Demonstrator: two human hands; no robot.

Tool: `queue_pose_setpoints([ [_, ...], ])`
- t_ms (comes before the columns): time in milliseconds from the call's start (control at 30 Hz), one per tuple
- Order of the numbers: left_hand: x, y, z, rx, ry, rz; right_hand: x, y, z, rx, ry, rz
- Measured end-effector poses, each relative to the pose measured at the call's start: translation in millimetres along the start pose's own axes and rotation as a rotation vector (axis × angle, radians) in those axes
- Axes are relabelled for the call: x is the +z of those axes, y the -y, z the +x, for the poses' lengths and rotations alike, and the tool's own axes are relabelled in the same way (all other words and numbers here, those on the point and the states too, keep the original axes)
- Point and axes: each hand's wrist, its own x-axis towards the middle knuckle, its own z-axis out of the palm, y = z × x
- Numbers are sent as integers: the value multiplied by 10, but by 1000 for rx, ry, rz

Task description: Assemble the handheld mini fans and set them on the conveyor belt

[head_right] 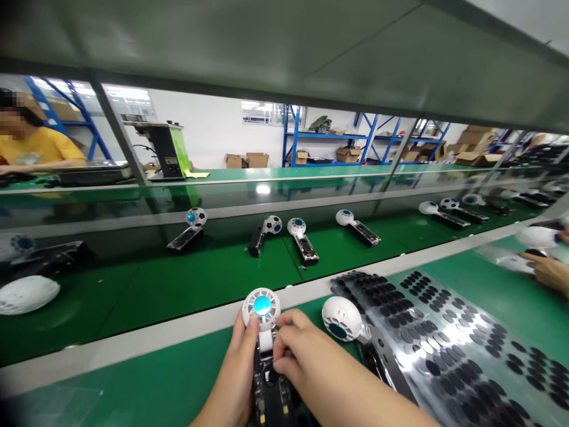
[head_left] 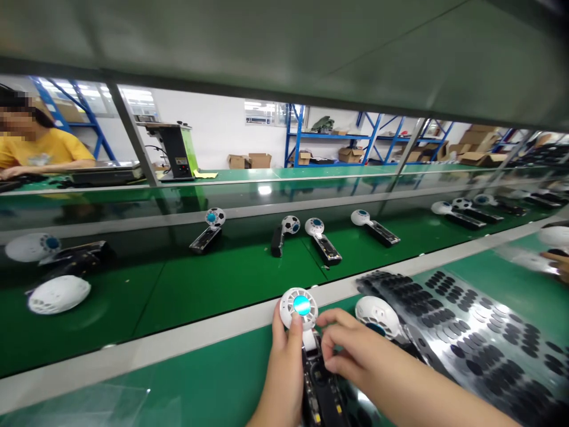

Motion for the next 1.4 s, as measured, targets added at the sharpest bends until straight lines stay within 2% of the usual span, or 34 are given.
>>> queue_pose_setpoints([
  [200, 5, -116, -34, -117, -16, 109, 7, 93, 11, 8, 64, -151],
  [300, 29, -133, -27, -110, -28, 98, 37, 66, 32, 3, 61, -155],
  [467, 86, -116, -27, -111, -138, 102, 135, -66, 70, -62, -8, -130],
  [667, 99, -117, -36, -126, -169, 76, 173, -122, 92, -61, -29, -138],
  [867, 62, -55, -12, -133, -147, 89, 187, -64, 78, -14, -13, -175],
  [1033, 46, -28, 4, -99, -171, 108, 233, -56, -3, 0, -106, -64],
  [1167, 16, -16, 13, -66, -138, 134, 339, -173, 18, 85, -166, 218],
  [1300, -7, 26, 10, -39, -119, 146, 416, -300, 80, -23, -132, 419],
  [1400, 28, 37, 18, 37, -105, 88, 414, -343, -24, -79, -237, 375],
])
